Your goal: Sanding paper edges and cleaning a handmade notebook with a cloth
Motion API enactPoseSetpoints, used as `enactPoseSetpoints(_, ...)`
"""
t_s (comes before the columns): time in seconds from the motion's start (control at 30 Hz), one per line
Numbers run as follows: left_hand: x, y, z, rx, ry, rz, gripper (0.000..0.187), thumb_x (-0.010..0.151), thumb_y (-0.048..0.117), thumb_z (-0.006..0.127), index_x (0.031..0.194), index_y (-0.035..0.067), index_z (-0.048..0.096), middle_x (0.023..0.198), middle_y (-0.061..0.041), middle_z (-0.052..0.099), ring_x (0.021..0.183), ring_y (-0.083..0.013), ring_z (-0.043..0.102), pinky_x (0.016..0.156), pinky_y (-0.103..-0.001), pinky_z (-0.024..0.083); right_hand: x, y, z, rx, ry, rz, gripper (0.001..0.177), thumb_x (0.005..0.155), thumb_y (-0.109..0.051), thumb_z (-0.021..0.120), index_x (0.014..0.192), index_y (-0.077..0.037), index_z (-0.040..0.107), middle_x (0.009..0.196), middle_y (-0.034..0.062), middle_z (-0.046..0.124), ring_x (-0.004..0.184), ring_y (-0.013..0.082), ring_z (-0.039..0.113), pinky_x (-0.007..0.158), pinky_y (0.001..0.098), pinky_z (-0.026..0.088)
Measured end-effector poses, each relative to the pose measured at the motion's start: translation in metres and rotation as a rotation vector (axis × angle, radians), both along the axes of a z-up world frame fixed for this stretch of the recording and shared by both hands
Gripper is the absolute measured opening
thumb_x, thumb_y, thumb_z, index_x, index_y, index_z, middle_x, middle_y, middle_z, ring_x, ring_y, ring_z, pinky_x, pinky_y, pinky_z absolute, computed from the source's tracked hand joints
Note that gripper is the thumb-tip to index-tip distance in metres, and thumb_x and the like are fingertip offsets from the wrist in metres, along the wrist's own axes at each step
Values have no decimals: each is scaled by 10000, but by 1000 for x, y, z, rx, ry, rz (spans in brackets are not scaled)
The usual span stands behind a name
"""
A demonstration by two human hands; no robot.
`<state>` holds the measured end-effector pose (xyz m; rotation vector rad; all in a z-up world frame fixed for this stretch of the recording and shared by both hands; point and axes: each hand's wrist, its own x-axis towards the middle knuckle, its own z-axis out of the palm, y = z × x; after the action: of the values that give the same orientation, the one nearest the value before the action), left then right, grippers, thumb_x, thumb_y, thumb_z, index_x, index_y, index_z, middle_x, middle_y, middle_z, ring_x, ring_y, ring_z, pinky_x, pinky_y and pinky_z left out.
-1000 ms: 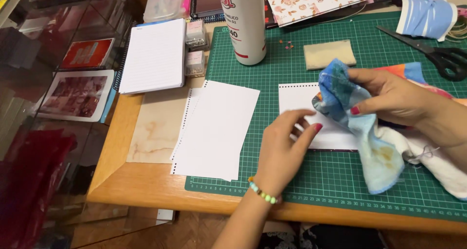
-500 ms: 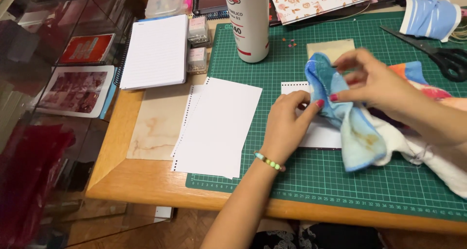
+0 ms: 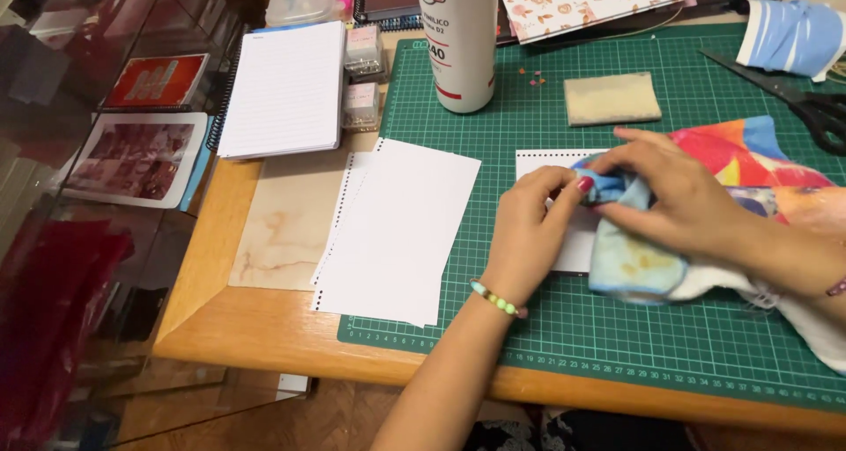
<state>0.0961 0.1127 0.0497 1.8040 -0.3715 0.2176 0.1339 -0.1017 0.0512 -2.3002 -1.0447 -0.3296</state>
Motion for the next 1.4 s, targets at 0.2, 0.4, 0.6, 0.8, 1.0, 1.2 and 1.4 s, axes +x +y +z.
enactPoseSetpoints(0.2, -59, -16, 9, 371, -257, 137, 118, 991, 85, 519, 906, 26, 577, 893, -159, 605, 810, -342, 573, 723, -458, 452, 3, -1, 16, -36, -344, -24, 159, 947, -62, 718, 1064, 22, 652, 1029, 168, 671, 896, 356, 607, 876, 459, 495)
enactPoseSetpoints(0.4, -87, -53, -43, 718, -293, 104, 434, 988, 174, 538, 1309, -103, 624, 1361, -316, 572, 1342, -527, 461, 1208, -610, 300, -5, 43, 28, -323, -645, 327, 191, 1043, -129, 484, 1005, -4, 624, 984, 153, 617, 775, 320, 571, 669, 454, 473)
enactPoseSetpoints(0.6, -90, -49, -48, 681, -309, 70, 485, 945, 236, 634, 1274, -121, 652, 1233, -329, 606, 1275, -533, 471, 1256, -640, 256, 1, 46, 13, -438, -400, 513, 202, 1028, -201, 487, 1066, -85, 647, 1082, 106, 656, 1016, 290, 611, 893, 457, 475)
enactPoseSetpoints(0.8, -93, -49, -49, 683, -289, 47, 515, 949, 268, 623, 1281, -125, 636, 1248, -310, 580, 1234, -517, 475, 1188, -646, 306, 10, 50, 5, -478, -191, 629, 161, 1012, -186, 522, 1046, -87, 645, 1009, 84, 619, 912, 274, 578, 778, 450, 498)
enactPoseSetpoints(1.0, -94, -49, -52, 659, -318, 65, 473, 972, 240, 631, 1238, -149, 667, 1201, -326, 605, 1202, -538, 501, 1169, -671, 331, 17, 70, 10, -555, -140, 732, 203, 1015, -206, 503, 844, -119, 569, 865, 17, 553, 811, 249, 507, 682, 418, 442)
enactPoseSetpoints(1.2, -95, -50, -52, 710, -302, 69, 462, 967, 276, 641, 1231, -100, 687, 1189, -277, 624, 1192, -491, 523, 1190, -633, 339, 12, 69, 7, -461, -168, 674, 162, 1020, -160, 507, 895, -98, 589, 880, 45, 566, 817, 257, 532, 693, 412, 455)
enactPoseSetpoints(1.4, -91, -52, -52, 700, -295, 68, 476, 967, 275, 626, 1268, -91, 677, 1235, -275, 610, 1206, -494, 515, 1147, -641, 340, 9, 69, 18, -527, -150, 673, 174, 1022, -193, 482, 925, -103, 596, 894, 55, 563, 822, 267, 527, 709, 425, 454)
